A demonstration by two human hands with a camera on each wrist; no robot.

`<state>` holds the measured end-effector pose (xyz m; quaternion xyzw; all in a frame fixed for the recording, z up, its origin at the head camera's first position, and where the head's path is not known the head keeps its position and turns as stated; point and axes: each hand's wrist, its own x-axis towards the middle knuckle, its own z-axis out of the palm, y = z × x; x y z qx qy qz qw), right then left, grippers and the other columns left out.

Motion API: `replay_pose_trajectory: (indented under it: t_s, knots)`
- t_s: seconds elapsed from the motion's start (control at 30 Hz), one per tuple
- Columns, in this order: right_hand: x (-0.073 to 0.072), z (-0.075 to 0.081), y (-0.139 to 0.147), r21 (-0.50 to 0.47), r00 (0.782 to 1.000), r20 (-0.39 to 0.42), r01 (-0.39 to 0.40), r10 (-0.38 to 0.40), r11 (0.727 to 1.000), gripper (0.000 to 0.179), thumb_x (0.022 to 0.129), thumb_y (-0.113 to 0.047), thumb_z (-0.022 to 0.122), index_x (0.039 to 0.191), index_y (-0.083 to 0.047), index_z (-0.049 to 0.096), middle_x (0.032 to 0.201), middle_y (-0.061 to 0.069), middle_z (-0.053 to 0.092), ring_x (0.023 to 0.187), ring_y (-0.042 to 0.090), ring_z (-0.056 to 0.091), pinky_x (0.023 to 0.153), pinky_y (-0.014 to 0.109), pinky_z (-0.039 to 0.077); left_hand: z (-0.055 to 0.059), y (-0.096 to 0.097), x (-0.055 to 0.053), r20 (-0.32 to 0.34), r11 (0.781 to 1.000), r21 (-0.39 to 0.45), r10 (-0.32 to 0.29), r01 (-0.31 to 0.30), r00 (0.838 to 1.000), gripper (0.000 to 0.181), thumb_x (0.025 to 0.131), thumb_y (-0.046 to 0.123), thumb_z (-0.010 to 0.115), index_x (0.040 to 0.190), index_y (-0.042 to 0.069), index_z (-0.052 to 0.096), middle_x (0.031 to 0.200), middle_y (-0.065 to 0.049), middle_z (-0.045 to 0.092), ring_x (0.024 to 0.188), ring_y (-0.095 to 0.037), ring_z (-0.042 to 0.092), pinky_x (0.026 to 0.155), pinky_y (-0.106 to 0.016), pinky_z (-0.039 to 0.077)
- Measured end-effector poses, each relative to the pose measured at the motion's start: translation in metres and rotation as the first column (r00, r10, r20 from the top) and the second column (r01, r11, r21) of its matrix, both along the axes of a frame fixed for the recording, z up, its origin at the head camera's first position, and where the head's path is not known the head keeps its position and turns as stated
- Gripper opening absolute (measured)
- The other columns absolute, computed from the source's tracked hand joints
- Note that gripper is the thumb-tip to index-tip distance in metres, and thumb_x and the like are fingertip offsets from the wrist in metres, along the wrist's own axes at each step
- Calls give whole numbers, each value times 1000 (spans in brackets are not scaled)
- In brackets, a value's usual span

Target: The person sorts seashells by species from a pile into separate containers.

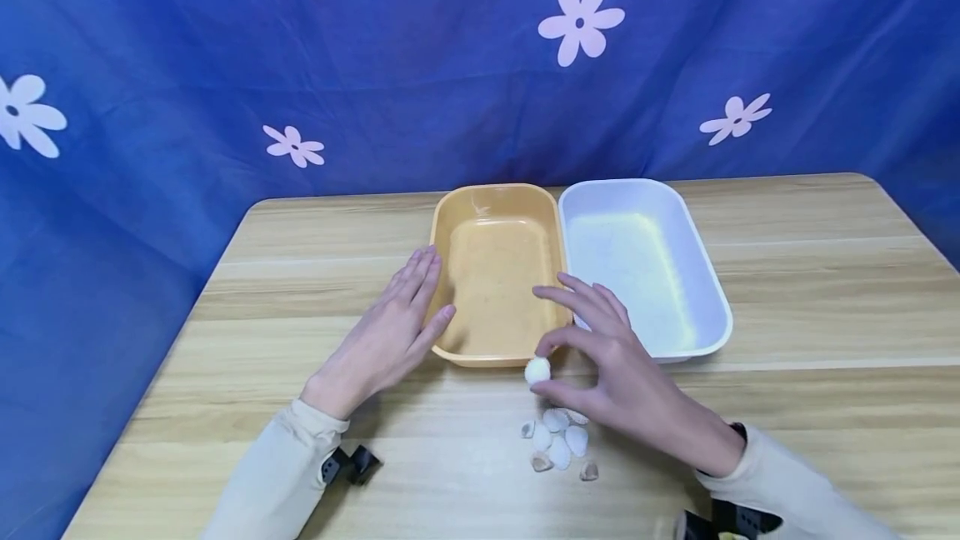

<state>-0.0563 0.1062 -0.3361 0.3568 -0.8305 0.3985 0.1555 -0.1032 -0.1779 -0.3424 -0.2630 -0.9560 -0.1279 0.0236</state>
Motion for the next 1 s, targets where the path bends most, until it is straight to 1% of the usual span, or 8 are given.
replay_pose_trajectory:
  t_s: [0.17, 0.3, 0.4, 0.63, 0.77, 0.83, 0.9, 1.0]
  knots:
    - [-12, 2, -18, -23, 992, 27, 125, -124, 992, 23, 70, -22, 87, 81, -15, 68, 139, 11, 51, 139, 33, 32, 112, 61, 15, 0, -1, 0, -8, 1000, 1, 2, -2, 1000, 69, 105, 44, 28, 151, -5, 14, 159, -20, 10, 147, -31, 7, 120, -44, 12]
    - [-21, -4, -29, -8, 982, 12, 190, -189, 982, 22, 70, -21, 86, 79, -12, 68, 137, 15, 53, 135, 37, 37, 112, 62, 18, 0, 0, 0, -7, 1000, 7, 3, -3, 1000, 68, 105, 44, 28, 151, -5, 15, 159, -19, 10, 147, -31, 7, 120, -43, 12]
    - [-26, -8, -37, 6, 976, -9, 217, -217, 976, 22, 69, -19, 87, 77, -11, 69, 135, 17, 54, 133, 39, 39, 112, 61, 21, 0, 0, -1, -5, 1000, 9, 5, -5, 1000, 69, 104, 45, 28, 152, -4, 15, 160, -18, 10, 147, -30, 6, 120, -43, 11]
    - [-34, -14, -54, 65, 959, -54, 280, -277, 958, 24, 66, -20, 88, 75, -9, 68, 132, 19, 55, 132, 42, 38, 113, 60, 21, -1, -1, 0, -8, 1000, -7, 5, -5, 1000, 69, 105, 43, 29, 151, -5, 15, 160, -19, 9, 148, -29, 2, 119, -47, 14]
    - [-39, -13, -63, 87, 956, -33, 294, -292, 952, 24, 67, -20, 87, 76, -7, 69, 132, 20, 55, 132, 43, 39, 114, 56, 23, -2, -1, 1, -8, 1000, -4, 5, -5, 1000, 68, 105, 43, 29, 151, -5, 15, 160, -19, 8, 148, -28, 1, 119, -47, 13]
    - [-42, -11, -68, 122, 953, 1, 301, -303, 946, 24, 68, -22, 87, 77, -7, 70, 133, 19, 54, 133, 43, 38, 113, 53, 27, -2, 0, 0, -6, 1000, -4, 4, -4, 1000, 69, 105, 44, 29, 151, -5, 15, 160, -18, 8, 148, -28, 1, 119, -47, 13]
    - [-44, -9, -72, 186, 949, 33, 304, -315, 934, 24, 70, -24, 86, 78, -7, 71, 134, 19, 54, 134, 42, 36, 113, 51, 30, -1, 0, 0, -5, 1000, -5, 3, -3, 1000, 68, 105, 44, 29, 151, -5, 15, 160, -18, 8, 148, -28, 1, 119, -47, 13]
    - [-46, -5, -80, 309, 940, 72, 296, -332, 904, 26, 71, -28, 85, 79, -7, 72, 134, 17, 54, 136, 40, 33, 112, 45, 33, -1, 0, 0, -4, 1000, -7, 1, -1, 1000, 68, 105, 43, 29, 151, -5, 15, 160, -19, 8, 148, -28, 1, 120, -46, 13]
